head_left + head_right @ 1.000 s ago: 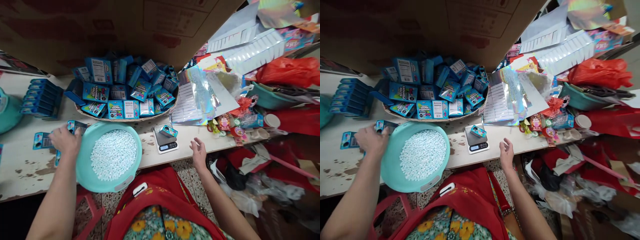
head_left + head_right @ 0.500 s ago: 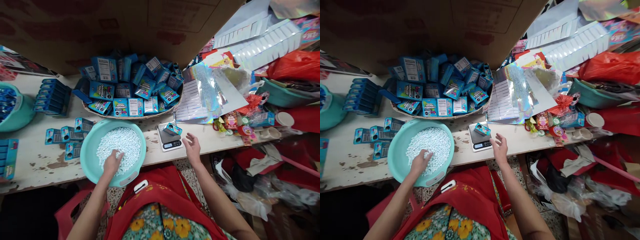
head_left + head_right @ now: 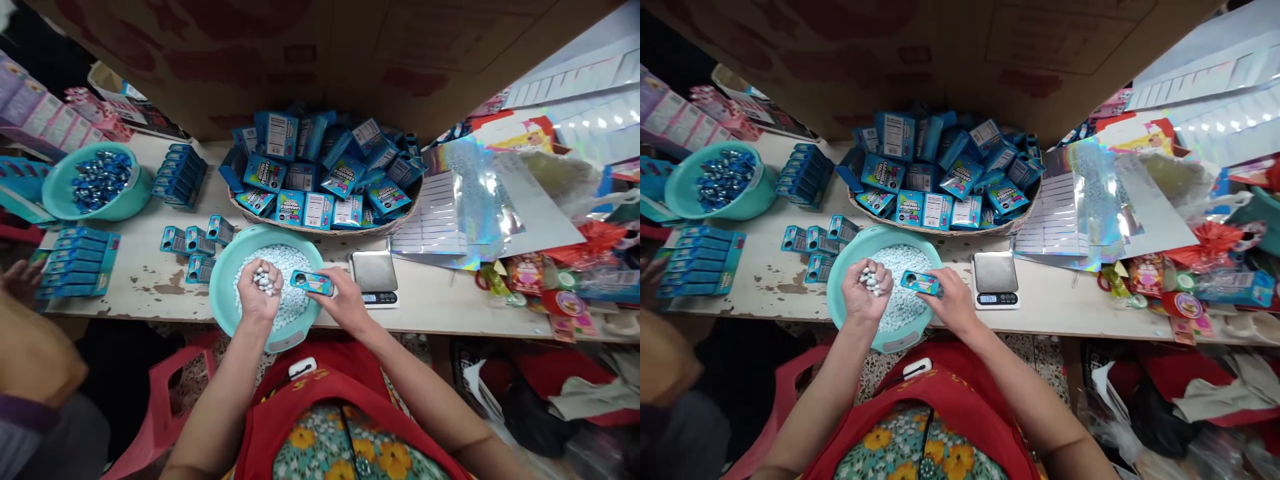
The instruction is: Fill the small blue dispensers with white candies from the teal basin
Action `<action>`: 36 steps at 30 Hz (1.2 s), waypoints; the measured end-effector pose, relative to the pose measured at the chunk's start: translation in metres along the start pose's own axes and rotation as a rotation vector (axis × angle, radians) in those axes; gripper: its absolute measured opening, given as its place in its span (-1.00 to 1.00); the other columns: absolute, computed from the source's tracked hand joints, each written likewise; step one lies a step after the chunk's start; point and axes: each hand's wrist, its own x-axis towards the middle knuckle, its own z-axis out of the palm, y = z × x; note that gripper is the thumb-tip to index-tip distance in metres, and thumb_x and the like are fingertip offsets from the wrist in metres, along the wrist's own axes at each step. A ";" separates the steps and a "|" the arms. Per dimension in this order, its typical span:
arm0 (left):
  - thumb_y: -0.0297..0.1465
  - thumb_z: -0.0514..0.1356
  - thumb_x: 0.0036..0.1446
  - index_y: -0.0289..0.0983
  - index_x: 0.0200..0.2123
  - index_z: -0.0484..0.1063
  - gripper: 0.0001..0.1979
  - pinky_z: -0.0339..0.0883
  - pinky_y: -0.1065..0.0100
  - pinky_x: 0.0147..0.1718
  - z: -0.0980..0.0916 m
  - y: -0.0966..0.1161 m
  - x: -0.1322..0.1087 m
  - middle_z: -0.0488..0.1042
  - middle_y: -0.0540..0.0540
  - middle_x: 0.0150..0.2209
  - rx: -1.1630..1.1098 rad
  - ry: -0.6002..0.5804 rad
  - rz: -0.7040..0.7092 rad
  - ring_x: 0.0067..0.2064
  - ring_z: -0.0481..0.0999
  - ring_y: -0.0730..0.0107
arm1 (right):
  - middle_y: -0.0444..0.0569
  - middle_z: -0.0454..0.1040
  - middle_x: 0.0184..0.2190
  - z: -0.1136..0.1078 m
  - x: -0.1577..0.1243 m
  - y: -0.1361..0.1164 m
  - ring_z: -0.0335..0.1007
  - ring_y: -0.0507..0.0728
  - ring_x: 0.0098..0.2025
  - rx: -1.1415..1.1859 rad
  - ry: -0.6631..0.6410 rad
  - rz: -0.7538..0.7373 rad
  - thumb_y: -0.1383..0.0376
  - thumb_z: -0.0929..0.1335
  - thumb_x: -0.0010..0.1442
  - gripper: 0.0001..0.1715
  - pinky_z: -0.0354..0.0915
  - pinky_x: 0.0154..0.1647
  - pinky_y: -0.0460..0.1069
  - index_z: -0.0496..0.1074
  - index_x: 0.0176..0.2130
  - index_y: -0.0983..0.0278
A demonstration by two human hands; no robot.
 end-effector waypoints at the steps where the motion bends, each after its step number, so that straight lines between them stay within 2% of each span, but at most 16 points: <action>1: -0.36 0.17 0.00 -0.28 -0.58 0.22 -0.80 0.08 0.48 -0.65 0.007 -0.001 -0.002 0.17 0.06 -0.64 0.003 0.006 0.088 -0.62 0.21 0.55 | -0.01 0.45 -0.21 0.010 0.000 -0.004 0.37 0.18 -0.13 -0.028 -0.018 -0.008 0.10 0.44 0.07 -0.57 0.29 -0.11 0.04 0.40 -0.08 0.19; 4: -0.36 0.20 0.02 -0.29 -0.57 0.24 -0.78 0.26 0.41 -0.50 0.015 -0.007 -0.001 0.24 0.03 -0.60 0.048 0.076 0.289 -0.52 0.33 0.48 | 0.02 0.46 -0.19 0.027 0.002 -0.008 0.37 0.19 -0.11 -0.091 -0.031 -0.021 0.14 0.44 0.08 -0.58 0.29 -0.09 0.05 0.40 -0.08 0.24; 7: -0.27 0.24 0.08 -0.30 -0.57 0.24 -0.68 0.26 0.41 -0.50 0.013 -0.013 0.004 0.23 0.05 -0.61 0.106 0.136 0.338 -0.53 0.32 0.49 | 0.01 0.46 -0.19 0.030 0.004 -0.008 0.36 0.18 -0.11 -0.113 -0.048 -0.036 0.15 0.44 0.08 -0.59 0.29 -0.09 0.05 0.40 -0.09 0.26; 11: -0.15 0.26 0.06 -0.30 -0.53 0.23 -0.62 0.05 0.50 -0.67 0.013 -0.014 0.005 0.23 0.05 -0.60 0.158 0.156 0.319 -0.61 0.21 0.58 | 0.02 0.46 -0.21 0.029 0.006 -0.006 0.36 0.19 -0.12 -0.133 -0.067 -0.035 0.14 0.43 0.09 -0.61 0.29 -0.11 0.06 0.41 -0.10 0.25; 13: -0.10 0.26 0.06 -0.30 -0.52 0.22 -0.59 -0.07 0.52 -0.72 0.015 -0.014 0.005 0.21 0.06 -0.61 0.160 0.155 0.277 -0.64 0.17 0.60 | 0.02 0.46 -0.22 0.029 0.005 -0.004 0.36 0.19 -0.13 -0.121 -0.076 -0.027 0.15 0.42 0.11 -0.64 0.28 -0.11 0.06 0.41 -0.11 0.25; 15: -0.07 0.24 0.07 -0.30 -0.52 0.21 -0.57 -0.11 0.53 -0.73 0.018 -0.015 0.006 0.20 0.07 -0.62 0.155 0.135 0.233 -0.65 0.14 0.62 | 0.01 0.46 -0.22 0.029 0.004 -0.002 0.36 0.18 -0.14 -0.091 -0.071 -0.009 0.16 0.41 0.11 -0.65 0.28 -0.12 0.05 0.41 -0.12 0.25; 17: -0.07 0.23 0.08 -0.30 -0.53 0.20 -0.56 -0.05 0.52 -0.72 0.020 -0.017 0.007 0.19 0.07 -0.64 0.156 0.112 0.221 -0.65 0.16 0.61 | 0.00 0.45 -0.23 0.028 0.003 -0.001 0.36 0.17 -0.14 -0.066 -0.071 0.011 0.16 0.42 0.10 -0.64 0.29 -0.13 0.04 0.41 -0.12 0.26; 21: -0.05 0.24 0.05 -0.29 -0.56 0.19 -0.53 0.19 0.45 -0.62 0.025 -0.020 0.011 0.17 0.08 -0.65 0.136 0.109 0.279 -0.61 0.26 0.53 | 0.00 0.45 -0.22 0.022 0.003 0.001 0.36 0.17 -0.13 -0.033 -0.072 0.029 0.17 0.43 0.09 -0.63 0.29 -0.13 0.04 0.42 -0.11 0.26; 26: -0.04 0.28 0.00 -0.30 -0.58 0.18 -0.51 0.05 0.48 -0.68 0.032 -0.020 0.012 0.17 0.08 -0.64 0.105 0.118 0.305 -0.63 0.18 0.60 | -0.01 0.45 -0.23 0.018 0.006 0.002 0.37 0.16 -0.14 -0.010 -0.051 0.037 0.18 0.47 0.04 -0.61 0.29 -0.13 0.03 0.42 -0.13 0.25; 32: -0.06 0.26 0.04 -0.28 -0.58 0.17 -0.53 0.18 0.43 -0.61 0.039 -0.022 0.010 0.12 0.10 -0.66 0.113 0.129 0.316 -0.63 0.19 0.54 | 0.00 0.45 -0.22 0.014 0.008 0.002 0.37 0.17 -0.15 -0.031 -0.051 0.044 0.17 0.48 0.02 -0.57 0.28 -0.15 0.03 0.42 -0.12 0.26; 36: -0.12 0.26 0.07 -0.29 -0.58 0.18 -0.56 0.17 0.42 -0.62 0.040 -0.027 0.010 0.14 0.09 -0.64 0.152 0.103 0.347 -0.62 0.21 0.54 | -0.01 0.45 -0.23 0.010 0.007 0.003 0.37 0.16 -0.15 -0.039 -0.046 0.053 0.17 0.48 0.02 -0.58 0.27 -0.15 0.02 0.43 -0.13 0.25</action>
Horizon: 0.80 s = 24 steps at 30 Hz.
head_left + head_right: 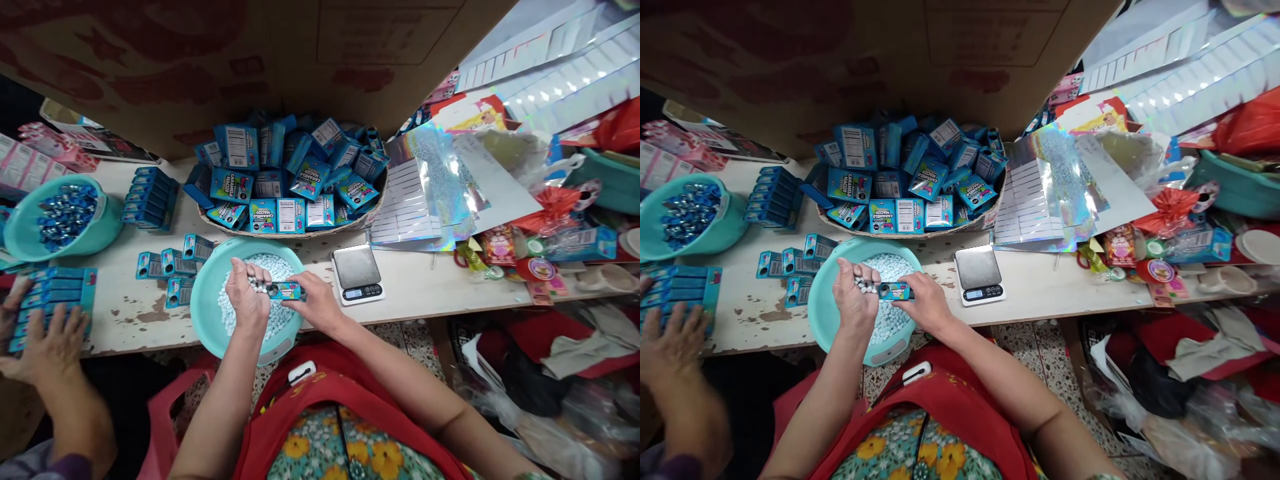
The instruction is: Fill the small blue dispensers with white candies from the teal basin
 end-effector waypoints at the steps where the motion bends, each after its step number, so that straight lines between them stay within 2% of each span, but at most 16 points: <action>1: -0.13 0.25 0.08 -0.29 -0.58 0.19 -0.57 0.18 0.42 -0.61 0.000 -0.001 -0.001 0.15 0.08 -0.63 0.014 -0.022 0.015 -0.61 0.22 0.53 | -0.01 0.45 -0.23 -0.001 0.000 0.000 0.37 0.16 -0.15 0.003 -0.001 0.004 0.17 0.48 0.02 -0.58 0.27 -0.15 0.02 0.43 -0.13 0.25; 5: -0.13 0.22 0.12 -0.29 -0.58 0.20 -0.58 0.16 0.44 -0.62 0.006 -0.005 -0.002 0.17 0.06 -0.65 0.068 -0.115 0.062 -0.61 0.22 0.53 | -0.02 0.45 -0.24 -0.005 0.001 0.002 0.37 0.15 -0.16 0.014 -0.006 0.025 0.18 0.49 0.00 -0.56 0.28 -0.17 0.01 0.43 -0.12 0.26; 9: -0.13 0.22 0.11 -0.29 -0.57 0.16 -0.57 -0.05 0.51 -0.71 0.017 -0.001 0.000 0.14 0.08 -0.66 0.076 -0.137 0.008 -0.66 0.10 0.60 | -0.02 0.46 -0.23 -0.009 0.003 0.002 0.38 0.15 -0.15 0.050 0.003 0.029 0.19 0.50 -0.02 -0.54 0.28 -0.16 0.01 0.43 -0.12 0.26; 12: -0.09 0.18 0.12 -0.27 -0.55 0.12 -0.56 -0.14 0.51 -0.72 0.004 0.004 0.008 0.10 0.09 -0.66 0.106 -0.111 -0.040 -0.67 0.04 0.60 | -0.05 0.47 -0.22 -0.021 0.000 0.005 0.39 0.14 -0.15 0.126 0.042 0.071 0.19 0.50 -0.03 -0.56 0.29 -0.15 0.00 0.43 -0.14 0.24; 13: -0.07 0.14 0.14 -0.26 -0.54 0.12 -0.56 -0.11 0.50 -0.71 -0.007 0.003 0.012 0.10 0.08 -0.65 0.185 -0.096 -0.027 -0.66 0.06 0.57 | -0.06 0.47 -0.22 -0.027 -0.003 0.009 0.39 0.13 -0.15 0.154 0.072 0.100 0.19 0.50 -0.03 -0.57 0.29 -0.15 0.00 0.43 -0.14 0.23; 15: -0.05 0.11 0.13 -0.25 -0.52 0.21 -0.59 0.09 0.46 -0.63 -0.036 0.001 0.021 0.22 0.02 -0.60 0.529 -0.117 0.021 -0.57 0.24 0.46 | -0.07 0.47 -0.23 -0.043 -0.012 0.022 0.40 0.12 -0.18 0.183 0.149 0.166 0.17 0.48 -0.01 -0.59 0.30 -0.16 0.00 0.42 -0.15 0.23; 17: -0.11 0.19 0.05 -0.23 -0.42 0.38 -0.71 0.33 0.28 -0.31 -0.061 -0.004 0.031 0.44 -0.11 -0.38 1.040 -0.232 0.073 -0.26 0.43 0.21 | -0.04 0.48 -0.24 -0.059 -0.023 0.044 0.41 0.14 -0.22 0.171 0.240 0.241 0.12 0.46 0.01 -0.58 0.32 -0.19 0.02 0.42 -0.15 0.24; 19: -0.19 0.21 0.02 -0.21 -0.21 0.45 -0.71 0.23 0.10 0.01 -0.066 -0.010 0.041 0.47 -0.17 -0.11 1.398 -0.337 0.168 0.02 0.37 0.04 | -0.02 0.48 -0.24 -0.073 -0.033 0.073 0.42 0.16 -0.23 0.140 0.338 0.322 0.06 0.45 0.02 -0.54 0.33 -0.19 0.05 0.41 -0.15 0.25; 21: -0.21 0.14 0.10 -0.21 -0.03 0.39 -0.62 0.11 0.08 0.13 -0.045 -0.015 0.050 0.42 -0.21 0.01 1.471 -0.367 0.340 0.10 0.31 0.05 | -0.01 0.48 -0.22 -0.081 -0.038 0.102 0.41 0.17 -0.20 0.110 0.433 0.388 0.04 0.44 0.02 -0.52 0.33 -0.15 0.07 0.40 -0.13 0.25; 24: -0.18 0.11 0.17 -0.27 0.09 0.28 -0.53 0.12 0.14 0.11 0.027 -0.028 0.069 0.38 -0.28 0.05 1.350 -0.401 0.581 0.10 0.32 0.07 | 0.00 0.46 -0.19 -0.084 -0.038 0.133 0.40 0.18 -0.15 0.098 0.508 0.422 0.04 0.43 0.04 -0.51 0.32 -0.08 0.11 0.38 -0.12 0.26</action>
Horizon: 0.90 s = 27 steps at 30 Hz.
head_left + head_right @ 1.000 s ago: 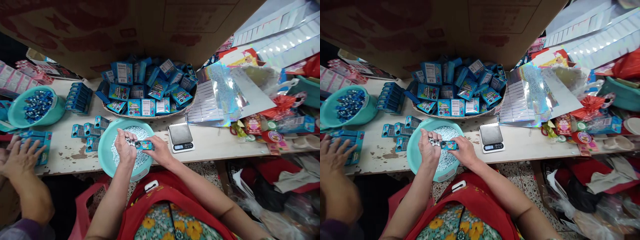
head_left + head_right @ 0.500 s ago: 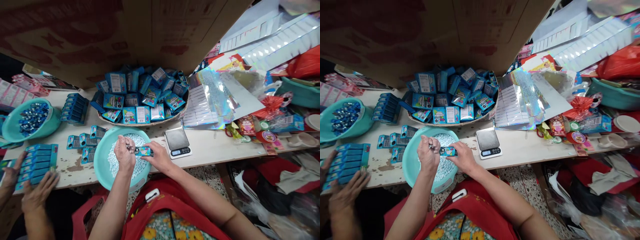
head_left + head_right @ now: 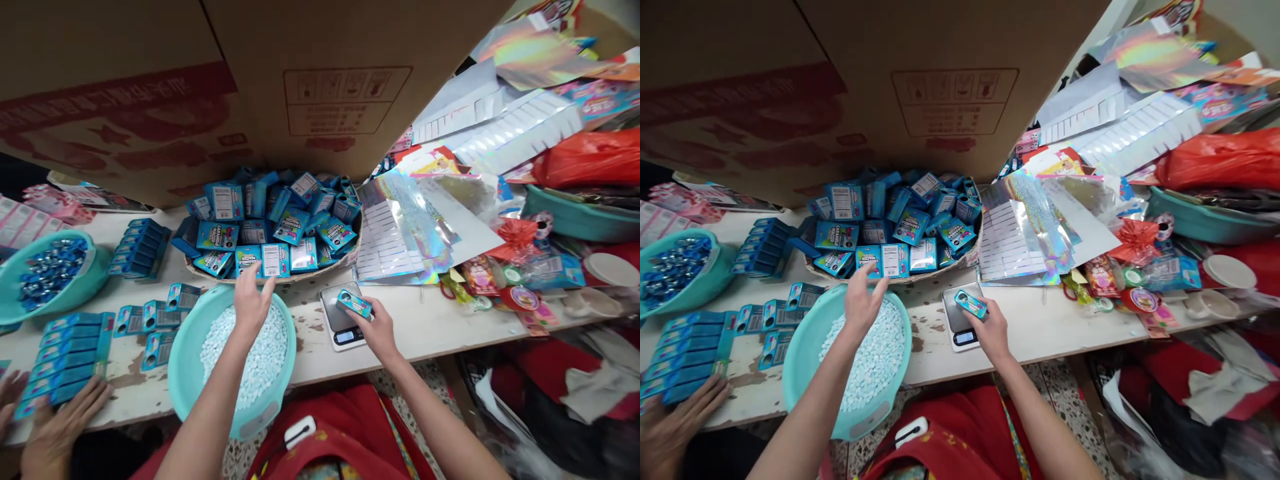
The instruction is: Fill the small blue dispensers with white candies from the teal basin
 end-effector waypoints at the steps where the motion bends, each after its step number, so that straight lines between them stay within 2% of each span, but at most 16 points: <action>1: -0.16 0.14 0.14 -0.29 0.11 0.26 -0.48 0.11 0.11 0.11 0.012 0.016 0.021 0.36 -0.32 0.06 0.006 0.027 0.033 0.11 0.29 0.02 | 0.01 0.46 -0.17 0.001 0.003 0.005 0.39 0.18 -0.13 0.006 -0.001 -0.001 0.04 0.42 0.04 -0.49 0.32 -0.05 0.12 0.37 -0.10 0.27; 4: -0.10 0.27 -0.02 -0.35 0.12 0.21 -0.29 0.02 -0.08 0.10 0.049 0.050 0.074 0.32 -0.44 0.05 0.112 0.046 0.010 0.15 0.19 -0.21 | 0.11 0.37 0.01 -0.002 0.004 0.009 0.31 0.21 0.06 0.009 -0.003 -0.051 0.03 0.44 0.00 -0.28 0.27 0.10 0.16 0.28 0.06 0.30; 6: -0.15 0.33 -0.09 -0.39 0.10 0.21 -0.26 -0.02 -0.18 0.07 0.071 0.059 0.095 0.34 -0.45 -0.02 0.167 0.015 -0.064 0.13 0.17 -0.28 | 0.15 0.26 0.13 -0.011 0.000 0.009 0.20 0.22 0.17 0.009 0.046 -0.076 0.04 0.44 0.02 -0.18 0.24 0.15 0.19 0.17 0.16 0.28; 7: -0.19 0.34 -0.11 -0.39 0.08 0.21 -0.27 -0.02 -0.19 0.07 0.078 0.061 0.101 0.34 -0.43 -0.04 0.176 0.014 -0.094 0.12 0.16 -0.29 | 0.15 0.22 0.15 -0.017 -0.003 0.009 0.19 0.21 0.18 0.013 0.091 -0.072 0.05 0.42 0.04 -0.19 0.26 0.13 0.18 0.15 0.18 0.27; 9: -0.24 0.33 -0.11 -0.34 0.06 0.20 -0.32 0.01 -0.16 0.07 0.083 0.063 0.105 0.31 -0.37 -0.03 0.143 0.038 -0.120 0.11 0.18 -0.21 | 0.15 0.23 0.12 -0.033 -0.007 0.007 0.25 0.18 0.12 0.016 0.192 -0.052 0.08 0.39 0.11 -0.30 0.33 0.05 0.15 0.18 0.15 0.26; 11: -0.25 0.30 -0.08 -0.29 0.03 0.21 -0.40 0.09 -0.03 0.07 0.072 0.066 0.100 0.27 -0.30 -0.01 0.047 0.069 -0.103 0.08 0.23 -0.07 | 0.12 0.27 0.06 -0.051 -0.008 -0.001 0.29 0.16 0.06 -0.022 0.272 -0.089 0.12 0.37 0.14 -0.41 0.37 -0.01 0.13 0.24 0.10 0.26; 14: -0.25 0.29 -0.07 -0.24 -0.04 0.27 -0.49 0.19 0.16 0.02 0.031 0.073 0.078 0.26 -0.20 -0.04 -0.088 0.077 -0.026 0.01 0.29 0.11 | 0.09 0.33 0.01 -0.072 -0.004 -0.035 0.28 0.17 0.08 -0.115 0.306 -0.283 0.20 0.38 0.15 -0.51 0.35 0.04 0.16 0.29 0.06 0.23; 16: -0.25 0.30 -0.10 -0.22 -0.09 0.34 -0.54 0.22 0.22 -0.03 -0.004 0.080 0.053 0.28 -0.15 -0.09 -0.120 0.001 0.040 -0.04 0.32 0.17 | 0.07 0.32 0.05 -0.075 -0.002 -0.069 0.25 0.20 0.13 -0.149 0.274 -0.451 0.22 0.41 0.11 -0.45 0.27 0.14 0.21 0.28 0.08 0.18; 18: -0.23 0.32 -0.13 -0.21 -0.14 0.39 -0.56 0.25 0.26 -0.09 -0.034 0.087 0.021 0.33 -0.12 -0.15 -0.147 -0.167 0.115 -0.11 0.35 0.19 | 0.07 0.26 0.14 -0.065 -0.006 -0.106 0.17 0.24 0.21 -0.171 0.140 -0.597 0.21 0.45 0.05 -0.32 0.16 0.24 0.25 0.23 0.13 0.16; 20: -0.21 0.35 -0.17 -0.20 -0.18 0.44 -0.57 0.26 0.28 -0.15 -0.055 0.087 -0.013 0.37 -0.10 -0.21 -0.181 -0.340 0.150 -0.17 0.38 0.20 | 0.08 0.22 0.19 -0.041 -0.019 -0.135 0.08 0.28 0.26 -0.187 -0.096 -0.678 0.20 0.45 0.03 -0.22 0.10 0.27 0.26 0.17 0.19 0.18; 21: -0.20 0.36 -0.19 -0.18 -0.20 0.45 -0.58 0.26 0.29 -0.18 -0.062 0.082 -0.030 0.40 -0.09 -0.24 -0.189 -0.405 0.129 -0.20 0.38 0.20 | 0.08 0.26 0.17 -0.025 -0.028 -0.143 0.13 0.28 0.24 -0.182 -0.221 -0.683 0.21 0.43 0.04 -0.22 0.14 0.25 0.24 0.16 0.20 0.22; 22: -0.19 0.35 -0.18 -0.17 -0.20 0.45 -0.59 0.26 0.30 -0.21 -0.066 0.073 -0.045 0.41 -0.09 -0.25 -0.189 -0.452 0.077 -0.23 0.39 0.20 | 0.07 0.33 0.11 -0.008 -0.039 -0.146 0.23 0.25 0.17 -0.154 -0.329 -0.667 0.21 0.41 0.05 -0.25 0.22 0.19 0.20 0.19 0.19 0.24; 24: -0.12 0.27 -0.08 -0.16 -0.17 0.42 -0.60 0.28 0.29 -0.26 -0.070 0.042 -0.072 0.44 -0.09 -0.24 -0.222 -0.497 -0.095 -0.23 0.41 0.19 | 0.04 0.44 -0.03 0.025 -0.061 -0.142 0.37 0.19 0.00 -0.079 -0.522 -0.532 0.23 0.41 0.03 -0.35 0.35 0.02 0.09 0.28 0.11 0.26; 27: -0.02 0.02 0.11 -0.22 -0.03 0.33 -0.51 0.32 0.21 -0.21 -0.066 -0.027 -0.098 0.45 -0.18 -0.13 -0.282 -0.432 -0.360 -0.14 0.44 0.11 | -0.01 0.46 -0.12 0.057 -0.089 -0.123 0.41 0.12 -0.10 0.054 -0.624 -0.342 0.33 0.39 -0.02 -0.47 0.36 -0.06 0.00 0.36 0.00 0.26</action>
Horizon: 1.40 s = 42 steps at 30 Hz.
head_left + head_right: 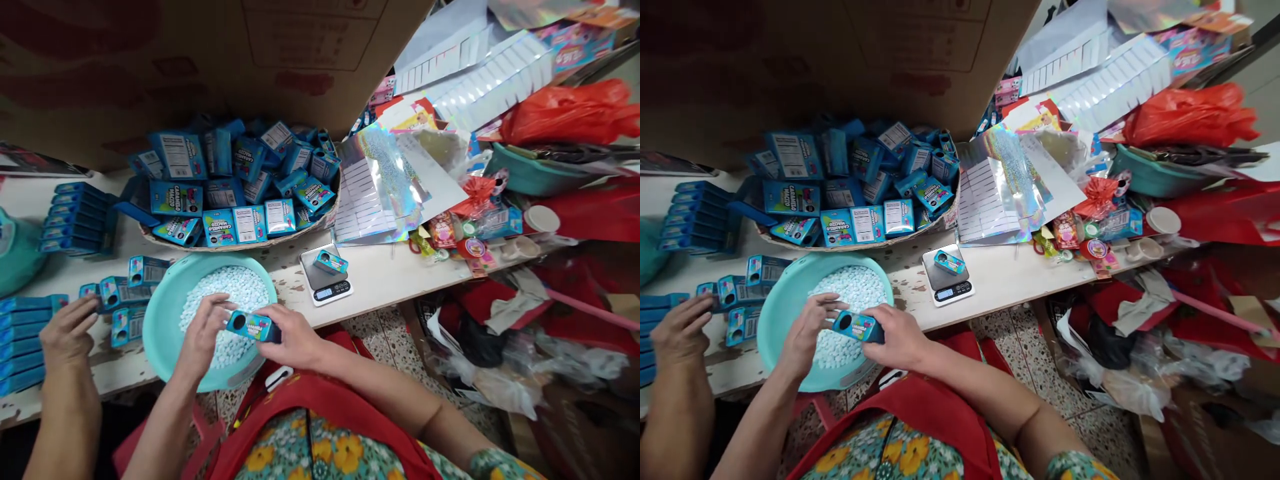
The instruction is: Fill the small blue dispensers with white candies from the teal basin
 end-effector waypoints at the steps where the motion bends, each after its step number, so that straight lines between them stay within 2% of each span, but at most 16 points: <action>1: -0.02 0.00 0.13 -0.24 0.00 0.31 -0.48 0.31 0.15 -0.14 -0.003 -0.024 0.002 0.44 -0.22 -0.08 0.082 0.068 -0.044 -0.09 0.42 0.07 | -0.03 0.47 -0.15 0.008 -0.004 0.004 0.41 0.10 -0.13 0.058 -0.010 0.017 0.34 0.39 -0.02 -0.50 0.35 -0.07 -0.02 0.37 -0.03 0.26; 4: -0.05 -0.01 0.14 -0.36 0.10 0.26 -0.40 0.12 0.00 0.08 -0.004 -0.080 0.009 0.32 -0.37 0.07 0.542 0.183 -0.064 0.12 0.25 -0.10 | -0.04 0.46 -0.20 0.020 -0.012 0.009 0.39 0.06 -0.19 0.181 -0.031 0.037 0.28 0.42 -0.02 -0.55 0.34 -0.11 -0.04 0.38 -0.09 0.27; 6: -0.05 -0.04 0.15 -0.40 0.16 0.21 -0.35 0.09 -0.09 0.07 0.004 -0.096 0.008 0.23 -0.45 0.13 0.768 0.147 -0.105 0.16 0.16 -0.22 | -0.05 0.45 -0.22 0.022 -0.014 0.010 0.38 0.06 -0.20 0.212 -0.031 0.044 0.20 0.44 -0.01 -0.54 0.33 -0.12 -0.04 0.38 -0.10 0.27; 9: -0.06 -0.08 0.18 -0.38 0.17 0.20 -0.36 0.19 -0.14 -0.09 0.022 -0.096 -0.001 0.23 -0.48 0.08 0.889 0.044 -0.267 0.09 0.21 -0.33 | -0.07 0.45 -0.25 0.027 -0.015 0.013 0.37 0.06 -0.21 0.225 0.005 0.056 0.11 0.44 0.01 -0.53 0.32 -0.14 -0.05 0.39 -0.11 0.27; 12: -0.13 -0.06 0.17 -0.36 0.14 0.21 -0.43 0.22 -0.08 -0.15 0.040 -0.088 -0.011 0.27 -0.46 0.01 0.823 -0.055 -0.393 0.03 0.28 -0.31 | -0.06 0.44 -0.26 0.033 -0.018 0.019 0.36 0.06 -0.21 0.263 0.056 0.100 0.09 0.43 0.03 -0.53 0.32 -0.16 -0.05 0.39 -0.11 0.28; 16: -0.19 0.05 0.12 -0.38 0.10 0.22 -0.46 0.24 0.08 -0.17 0.063 -0.084 -0.013 0.29 -0.45 -0.01 0.699 -0.117 -0.369 -0.04 0.38 -0.16 | -0.06 0.45 -0.24 0.034 -0.018 0.025 0.36 0.06 -0.21 0.338 0.114 0.180 0.09 0.42 0.04 -0.53 0.34 -0.16 -0.04 0.36 -0.10 0.28; 19: -0.23 0.09 0.09 -0.34 -0.06 0.35 -0.60 0.25 0.16 -0.23 0.076 -0.084 -0.007 0.38 -0.37 -0.11 0.521 -0.133 -0.272 -0.13 0.44 -0.04 | -0.07 0.45 -0.23 0.030 -0.014 0.026 0.37 0.07 -0.22 0.356 0.177 0.243 0.10 0.44 0.02 -0.48 0.34 -0.15 -0.03 0.33 -0.07 0.27; 21: -0.25 0.18 0.01 -0.30 -0.23 0.40 -0.72 0.26 0.24 -0.26 0.079 -0.085 -0.002 0.44 -0.26 -0.22 0.252 -0.085 -0.238 -0.16 0.45 0.04 | -0.08 0.45 -0.24 0.026 -0.009 0.026 0.38 0.07 -0.24 0.360 0.199 0.259 0.11 0.45 0.00 -0.45 0.34 -0.17 -0.03 0.31 -0.06 0.26; 23: -0.28 0.23 -0.06 -0.29 -0.36 0.38 -0.78 0.25 0.34 -0.39 0.074 -0.088 0.000 0.43 -0.14 -0.38 -0.026 -0.024 -0.261 -0.28 0.46 0.18 | -0.08 0.46 -0.22 0.023 -0.003 0.024 0.39 0.07 -0.23 0.333 0.204 0.234 0.11 0.45 0.01 -0.47 0.33 -0.15 -0.02 0.31 -0.06 0.25; 27: -0.22 0.27 -0.08 -0.27 -0.36 0.29 -0.70 -0.02 0.50 -0.69 0.042 -0.085 -0.003 0.29 0.04 -0.56 -0.617 0.056 -0.396 -0.62 0.27 0.50 | -0.03 0.44 -0.17 0.023 0.009 0.020 0.39 0.11 -0.14 0.186 0.195 0.126 0.12 0.43 0.06 -0.54 0.30 -0.06 0.02 0.35 -0.08 0.25; 29: -0.24 0.31 -0.11 -0.25 -0.32 0.25 -0.64 -0.08 0.55 -0.73 0.020 -0.073 -0.007 0.31 0.06 -0.53 -0.923 0.099 -0.359 -0.64 0.25 0.55 | -0.02 0.43 -0.15 0.027 0.016 0.018 0.38 0.13 -0.11 0.108 0.174 0.084 0.14 0.42 0.07 -0.55 0.30 -0.04 0.04 0.35 -0.07 0.25; 31: -0.27 0.33 -0.10 -0.23 -0.30 0.21 -0.63 -0.06 0.57 -0.75 0.001 -0.054 -0.009 0.33 0.06 -0.50 -1.102 0.140 -0.248 -0.64 0.26 0.56 | -0.01 0.43 -0.13 0.036 0.022 0.015 0.37 0.14 -0.09 0.041 0.129 0.043 0.16 0.42 0.08 -0.55 0.28 -0.02 0.05 0.35 -0.05 0.24; 33: -0.29 0.30 -0.07 -0.23 -0.30 0.19 -0.65 0.05 0.56 -0.72 -0.011 -0.035 -0.010 0.33 0.06 -0.50 -1.217 0.203 -0.124 -0.61 0.31 0.54 | -0.02 0.42 -0.12 0.048 0.027 0.014 0.36 0.15 -0.07 -0.020 0.061 -0.008 0.16 0.42 0.08 -0.56 0.27 -0.01 0.05 0.36 -0.05 0.23; 36: -0.29 0.26 -0.01 -0.24 -0.34 0.18 -0.71 0.30 0.47 -0.56 -0.015 -0.017 -0.006 0.35 0.05 -0.49 -1.300 0.348 0.004 -0.53 0.40 0.48 | -0.01 0.42 -0.15 0.067 0.034 0.011 0.35 0.16 -0.06 -0.075 -0.010 -0.077 0.15 0.43 0.09 -0.57 0.27 -0.03 0.04 0.38 -0.06 0.23; 39: -0.29 0.24 0.01 -0.26 -0.40 0.20 -0.74 0.39 0.37 -0.40 -0.013 -0.016 -0.001 0.37 0.05 -0.49 -1.329 0.483 0.069 -0.47 0.45 0.45 | -0.01 0.42 -0.15 0.079 0.038 0.007 0.35 0.15 -0.06 -0.095 -0.016 -0.092 0.17 0.42 0.09 -0.59 0.28 -0.03 0.04 0.38 -0.06 0.22; 42: -0.27 0.24 0.02 -0.27 -0.43 0.21 -0.74 0.38 0.34 -0.38 -0.013 -0.022 0.003 0.37 0.05 -0.52 -1.332 0.561 0.074 -0.49 0.45 0.44 | -0.01 0.43 -0.14 0.083 0.040 0.003 0.35 0.15 -0.05 -0.101 -0.002 -0.088 0.20 0.42 0.09 -0.61 0.28 -0.02 0.03 0.38 -0.07 0.22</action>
